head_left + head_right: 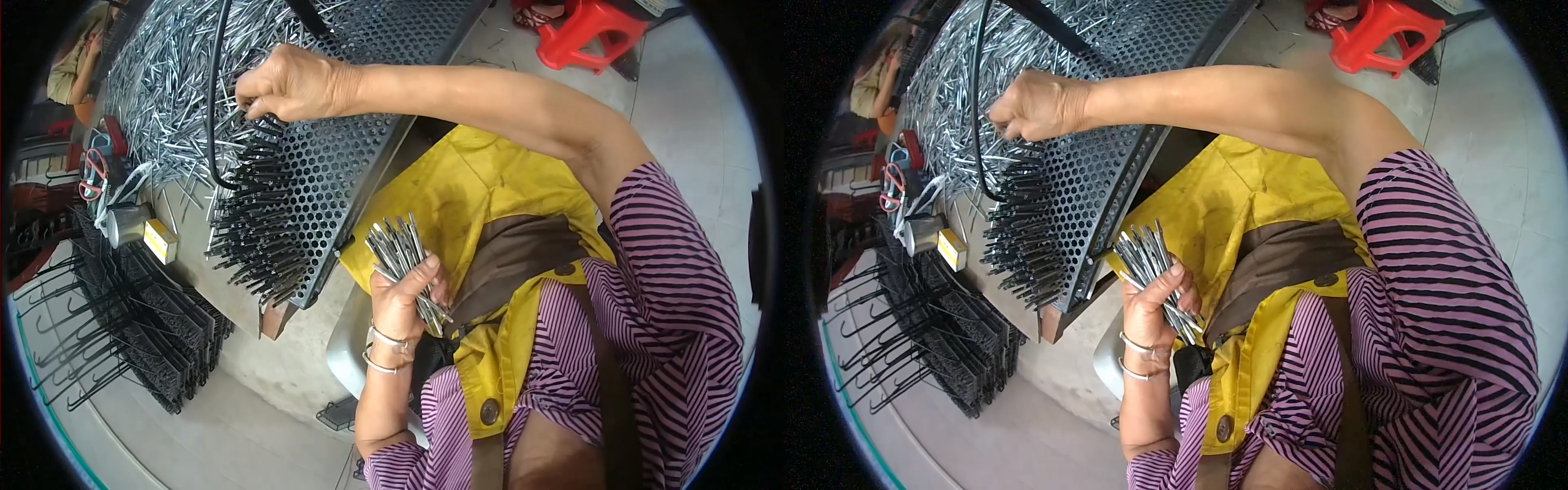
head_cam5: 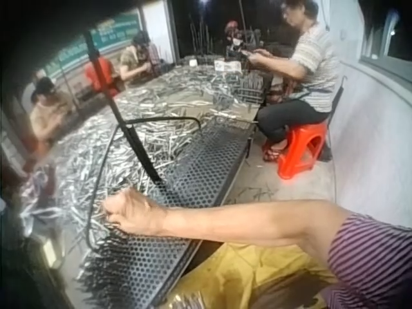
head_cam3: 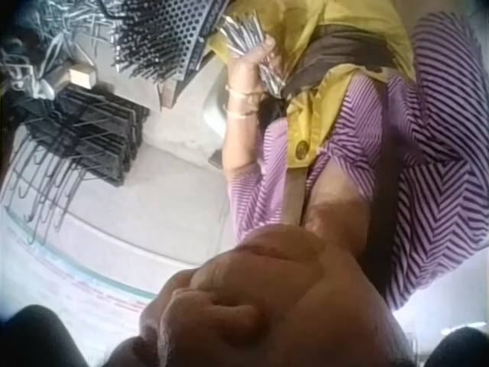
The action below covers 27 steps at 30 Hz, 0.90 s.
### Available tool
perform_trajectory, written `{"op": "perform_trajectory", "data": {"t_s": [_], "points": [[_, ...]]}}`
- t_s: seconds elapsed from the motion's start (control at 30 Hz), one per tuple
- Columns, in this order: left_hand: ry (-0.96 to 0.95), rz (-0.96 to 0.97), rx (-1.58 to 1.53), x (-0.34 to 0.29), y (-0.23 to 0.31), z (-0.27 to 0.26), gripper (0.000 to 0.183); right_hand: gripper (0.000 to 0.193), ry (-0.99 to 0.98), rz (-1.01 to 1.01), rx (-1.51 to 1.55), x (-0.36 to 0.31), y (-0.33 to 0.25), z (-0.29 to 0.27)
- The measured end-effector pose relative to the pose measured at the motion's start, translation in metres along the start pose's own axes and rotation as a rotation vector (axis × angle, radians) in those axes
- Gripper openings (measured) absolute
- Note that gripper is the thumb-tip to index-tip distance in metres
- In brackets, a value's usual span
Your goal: Organizing small metal pins by inserting them individually into a perforated metal plate.
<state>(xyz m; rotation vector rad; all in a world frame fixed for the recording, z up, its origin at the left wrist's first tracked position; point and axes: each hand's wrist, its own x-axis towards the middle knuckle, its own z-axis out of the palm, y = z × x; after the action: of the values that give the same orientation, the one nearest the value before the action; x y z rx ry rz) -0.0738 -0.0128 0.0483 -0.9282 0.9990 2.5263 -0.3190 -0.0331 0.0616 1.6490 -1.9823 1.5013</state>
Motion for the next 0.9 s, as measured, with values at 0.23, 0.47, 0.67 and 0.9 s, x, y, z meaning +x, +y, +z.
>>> {"op": "perform_trajectory", "data": {"t_s": [0.23,0.47,0.67,0.9], "points": [[0.001,-0.008,-0.063,0.0,0.001,0.001,0.012,0.008,-0.138,-0.067,-0.043,0.001,0.003,0.009],[0.003,-0.022,-0.065,0.0,0.002,0.002,0.011,0.019,-0.063,-0.084,-0.156,-0.012,0.001,0.011],[0.006,-0.004,-0.08,0.003,-0.002,-0.005,0.013,0.023,-0.179,0.088,-0.171,-0.013,0.001,0.02],[-0.017,0.046,-0.131,0.004,0.0,-0.003,0.017,0.023,-0.089,0.127,-0.216,-0.049,-0.039,-0.017]]}}
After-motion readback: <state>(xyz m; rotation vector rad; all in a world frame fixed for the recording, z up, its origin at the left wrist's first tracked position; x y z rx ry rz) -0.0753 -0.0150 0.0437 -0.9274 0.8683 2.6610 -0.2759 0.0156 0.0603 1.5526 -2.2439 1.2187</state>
